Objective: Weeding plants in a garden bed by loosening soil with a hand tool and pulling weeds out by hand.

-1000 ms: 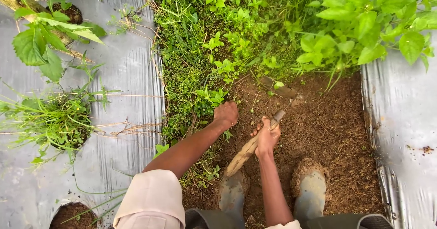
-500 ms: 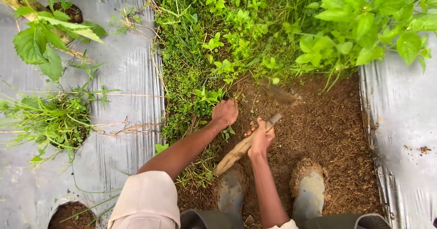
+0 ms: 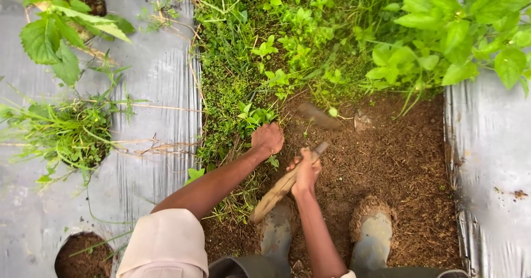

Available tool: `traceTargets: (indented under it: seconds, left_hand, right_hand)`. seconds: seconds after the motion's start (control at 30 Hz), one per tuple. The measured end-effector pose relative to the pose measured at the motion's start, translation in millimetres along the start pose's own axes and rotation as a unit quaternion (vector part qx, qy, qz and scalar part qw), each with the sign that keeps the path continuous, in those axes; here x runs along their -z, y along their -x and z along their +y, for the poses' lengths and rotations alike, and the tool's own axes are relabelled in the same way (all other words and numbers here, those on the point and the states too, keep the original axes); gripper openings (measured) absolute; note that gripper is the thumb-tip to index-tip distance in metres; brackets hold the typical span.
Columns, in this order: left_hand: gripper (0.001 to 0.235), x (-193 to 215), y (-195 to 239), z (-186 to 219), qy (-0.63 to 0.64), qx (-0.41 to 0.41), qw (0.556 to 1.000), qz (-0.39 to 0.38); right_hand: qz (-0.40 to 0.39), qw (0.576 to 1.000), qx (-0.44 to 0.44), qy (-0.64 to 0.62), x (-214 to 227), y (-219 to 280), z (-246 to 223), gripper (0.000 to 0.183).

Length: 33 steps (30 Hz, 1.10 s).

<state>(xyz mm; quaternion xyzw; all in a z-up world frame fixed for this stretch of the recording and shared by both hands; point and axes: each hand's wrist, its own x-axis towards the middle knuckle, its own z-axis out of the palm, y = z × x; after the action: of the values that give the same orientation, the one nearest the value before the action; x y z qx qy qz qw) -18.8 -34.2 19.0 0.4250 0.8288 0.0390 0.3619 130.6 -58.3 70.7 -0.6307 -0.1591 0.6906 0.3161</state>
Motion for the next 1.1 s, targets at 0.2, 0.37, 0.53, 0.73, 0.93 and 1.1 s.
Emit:
traceTargets:
  seconds: [0.2, 0.37, 0.53, 0.73, 0.93, 1.1]
  left_hand:
    - [0.040, -4.7, 14.9, -10.7, -0.022, 0.032, 0.999, -0.012]
    - [0.036, -1.1, 31.2, -36.0, -0.042, 0.084, 0.995, -0.025]
    - [0.027, 49.0, 111.1, -30.6, -0.028, 0.148, 0.988, -0.031]
    - [0.035, 96.8, 181.3, -11.9, 0.014, 0.179, 0.984, -0.004]
    - [0.053, 96.9, 201.5, -0.7, 0.145, 0.207, 0.968, -0.006]
    - [0.072, 136.5, 240.0, 34.9, 0.184, 0.188, 0.965, 0.004]
  right_hand:
    - [0.007, 0.999, 0.029, 0.035, -15.7, -3.6, 6.1, 0.004]
    - [-0.038, 0.993, -0.068, 0.084, -9.6, 38.2, 23.4, 0.005]
    - [-0.035, 0.994, -0.039, 0.098, -4.7, 8.7, 3.8, 0.007]
    - [-0.091, 0.980, -0.046, 0.172, -25.9, -9.9, -1.6, 0.006]
    - [-0.102, 0.966, -0.078, 0.223, -26.2, 9.0, 3.0, 0.006]
    - [-0.124, 0.960, -0.050, 0.247, -34.6, -4.7, -9.3, 0.008]
